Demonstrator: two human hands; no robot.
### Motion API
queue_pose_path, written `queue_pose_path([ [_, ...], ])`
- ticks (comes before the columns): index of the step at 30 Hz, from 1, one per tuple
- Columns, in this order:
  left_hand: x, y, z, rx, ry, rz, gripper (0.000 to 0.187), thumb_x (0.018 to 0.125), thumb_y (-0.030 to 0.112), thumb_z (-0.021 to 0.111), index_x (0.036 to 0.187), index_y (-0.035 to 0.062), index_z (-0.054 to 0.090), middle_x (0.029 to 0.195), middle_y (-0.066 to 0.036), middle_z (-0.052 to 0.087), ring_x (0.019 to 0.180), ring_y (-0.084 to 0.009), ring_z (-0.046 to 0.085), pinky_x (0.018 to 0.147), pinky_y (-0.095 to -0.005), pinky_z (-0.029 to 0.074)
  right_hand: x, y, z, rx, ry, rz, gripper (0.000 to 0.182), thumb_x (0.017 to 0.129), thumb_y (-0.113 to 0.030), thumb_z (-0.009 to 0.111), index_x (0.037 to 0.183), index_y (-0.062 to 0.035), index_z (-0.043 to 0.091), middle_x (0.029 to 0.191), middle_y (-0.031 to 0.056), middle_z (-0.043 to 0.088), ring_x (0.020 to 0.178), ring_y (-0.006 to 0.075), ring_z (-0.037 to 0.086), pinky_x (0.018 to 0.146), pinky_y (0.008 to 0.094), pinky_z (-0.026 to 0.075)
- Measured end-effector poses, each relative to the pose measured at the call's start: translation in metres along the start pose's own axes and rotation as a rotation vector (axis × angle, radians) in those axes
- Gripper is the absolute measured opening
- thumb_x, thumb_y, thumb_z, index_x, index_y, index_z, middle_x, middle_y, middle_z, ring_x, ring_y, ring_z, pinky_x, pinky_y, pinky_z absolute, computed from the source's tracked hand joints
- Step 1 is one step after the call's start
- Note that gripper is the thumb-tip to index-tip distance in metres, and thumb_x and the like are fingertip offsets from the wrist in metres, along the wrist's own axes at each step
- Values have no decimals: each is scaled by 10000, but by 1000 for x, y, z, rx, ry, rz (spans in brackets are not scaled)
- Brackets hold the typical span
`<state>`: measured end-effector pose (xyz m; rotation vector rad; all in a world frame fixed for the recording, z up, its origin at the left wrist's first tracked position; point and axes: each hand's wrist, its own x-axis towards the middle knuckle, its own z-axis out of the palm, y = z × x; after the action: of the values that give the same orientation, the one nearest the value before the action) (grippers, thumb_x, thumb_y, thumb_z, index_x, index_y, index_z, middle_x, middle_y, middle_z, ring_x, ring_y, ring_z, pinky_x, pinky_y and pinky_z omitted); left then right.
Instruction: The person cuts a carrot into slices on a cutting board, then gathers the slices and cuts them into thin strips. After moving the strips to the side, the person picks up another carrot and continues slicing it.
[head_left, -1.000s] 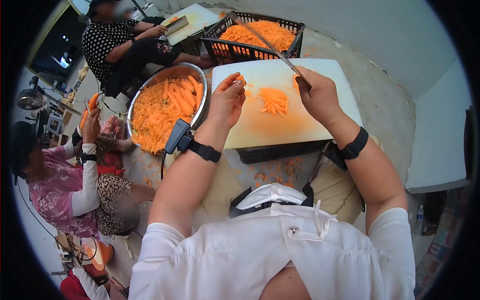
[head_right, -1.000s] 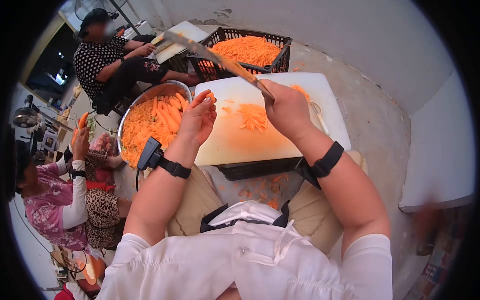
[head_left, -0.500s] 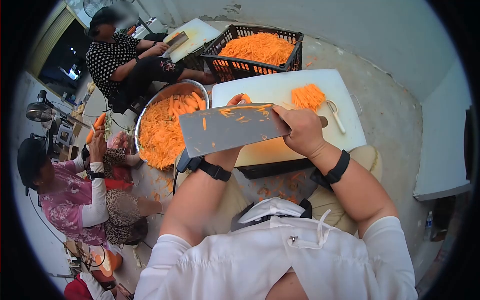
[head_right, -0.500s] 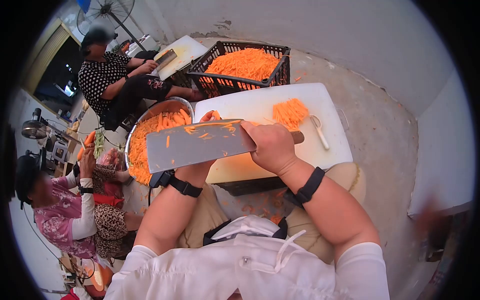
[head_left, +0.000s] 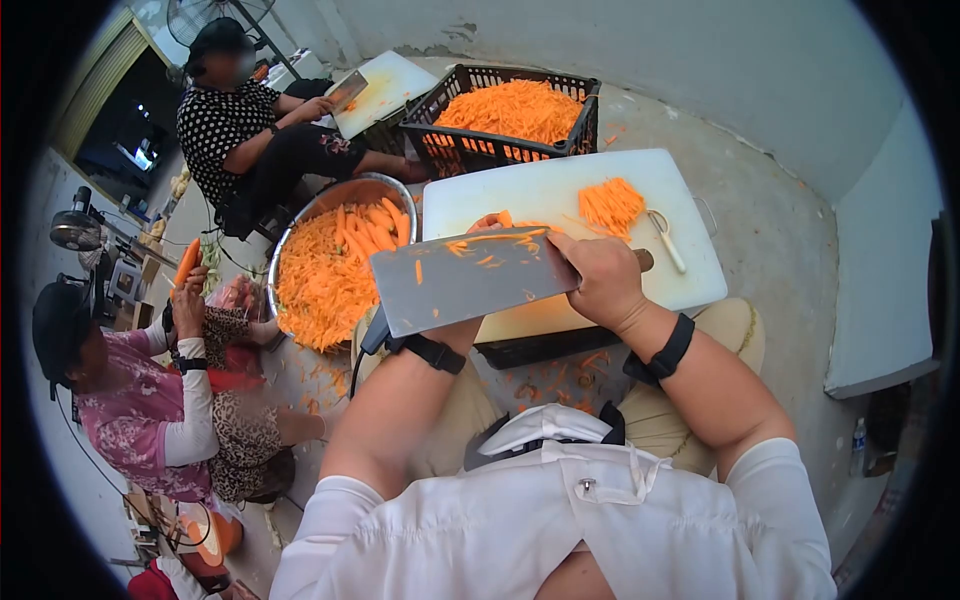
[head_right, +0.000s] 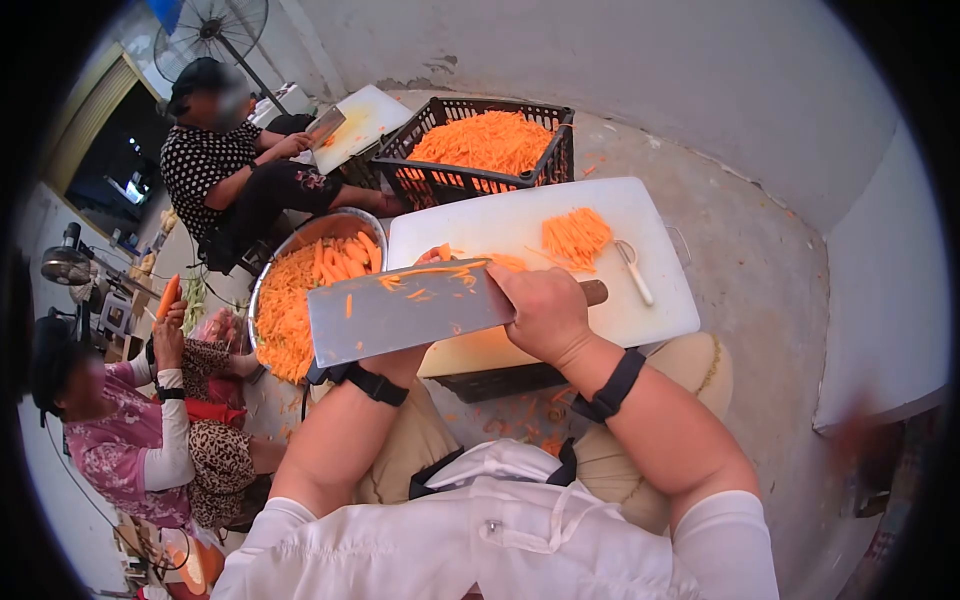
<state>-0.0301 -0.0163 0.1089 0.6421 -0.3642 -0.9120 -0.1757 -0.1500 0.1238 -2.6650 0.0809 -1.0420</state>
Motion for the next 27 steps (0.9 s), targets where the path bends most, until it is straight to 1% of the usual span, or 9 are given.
queue_pose_path([
  [3, 0, 1, 0, 29, 27, -43, 278, 887, 187, 562, 1114, 52, 474, 1034, -95, 561, 967, -174, 587, 822, -274, 514, 2, -3, -1, -13, -31, 5, 438, 635, -51, 617, 1071, -83, 585, 704, 32, 587, 659, 223, 577, 594, 366, 412],
  [8, -2, -5, -10, -263, -41, -37, 411, 913, 296, 501, 1188, -4, 437, 1135, -162, 536, 1059, -260, 552, 891, -378, 491, 1, -5, 2, -41, -17, 3, 442, 630, -49, 615, 1070, -82, 584, 692, 31, 586, 652, 221, 576, 591, 364, 411],
  [11, -5, 0, -5, -240, -167, -18, 494, 912, 370, 470, 1203, -28, 428, 1157, -181, 528, 1062, -301, 547, 902, -435, 475, 3, -2, 5, -48, -3, 10, 445, 628, -45, 612, 1070, -81, 584, 688, 30, 586, 650, 217, 577, 591, 359, 411],
  [15, -4, 0, -4, -231, -106, -18, 512, 903, 404, 466, 1191, -19, 444, 1146, -180, 535, 1046, -310, 552, 896, -446, 475, 4, -2, 6, -23, 14, 17, 423, 644, -41, 601, 1065, -79, 584, 700, 38, 594, 664, 225, 586, 602, 360, 423],
  [18, 6, -9, -16, -235, -42, -24, 480, 889, 396, 490, 1173, 8, 474, 1123, -157, 556, 1020, -294, 565, 878, -421, 486, 4, 0, 6, 6, 29, 42, 463, 619, -7, 619, 1075, -82, 591, 716, 79, 603, 675, 267, 589, 609, 368, 445],
  [20, 13, -13, -22, -245, -196, -27, 452, 881, 398, 499, 1158, 41, 498, 1110, -120, 573, 999, -265, 575, 846, -389, 501, 4, 3, 7, -5, 1, 80, 449, 627, -13, 620, 1069, -83, 593, 717, 85, 606, 675, 274, 590, 604, 371, 450],
  [24, 11, -6, -13, -228, -179, -104, 395, 835, 312, 591, 1128, 50, 543, 1099, -85, 600, 980, -210, 580, 837, -340, 496, 2, 11, 12, -33, -17, 173, 406, 661, -30, 616, 1060, -105, 598, 752, 105, 626, 682, 289, 603, 598, 378, 468],
  [26, 12, -4, -9, -355, -38, -132, 279, 815, 192, 626, 1046, 59, 543, 949, -49, 606, 859, -185, 592, 715, -278, 511, 1, 19, 15, -47, -50, 257, 385, 675, -35, 613, 1052, -111, 602, 771, 111, 633, 686, 292, 609, 598, 379, 475],
  [27, 11, -1, -3, -361, -79, -140, 240, 778, 116, 656, 990, 65, 558, 861, -26, 602, 766, -154, 569, 653, -239, 486, 0, 22, 16, -60, -85, 342, 364, 689, -39, 610, 1045, -118, 606, 789, 118, 639, 691, 294, 614, 599, 379, 482],
])
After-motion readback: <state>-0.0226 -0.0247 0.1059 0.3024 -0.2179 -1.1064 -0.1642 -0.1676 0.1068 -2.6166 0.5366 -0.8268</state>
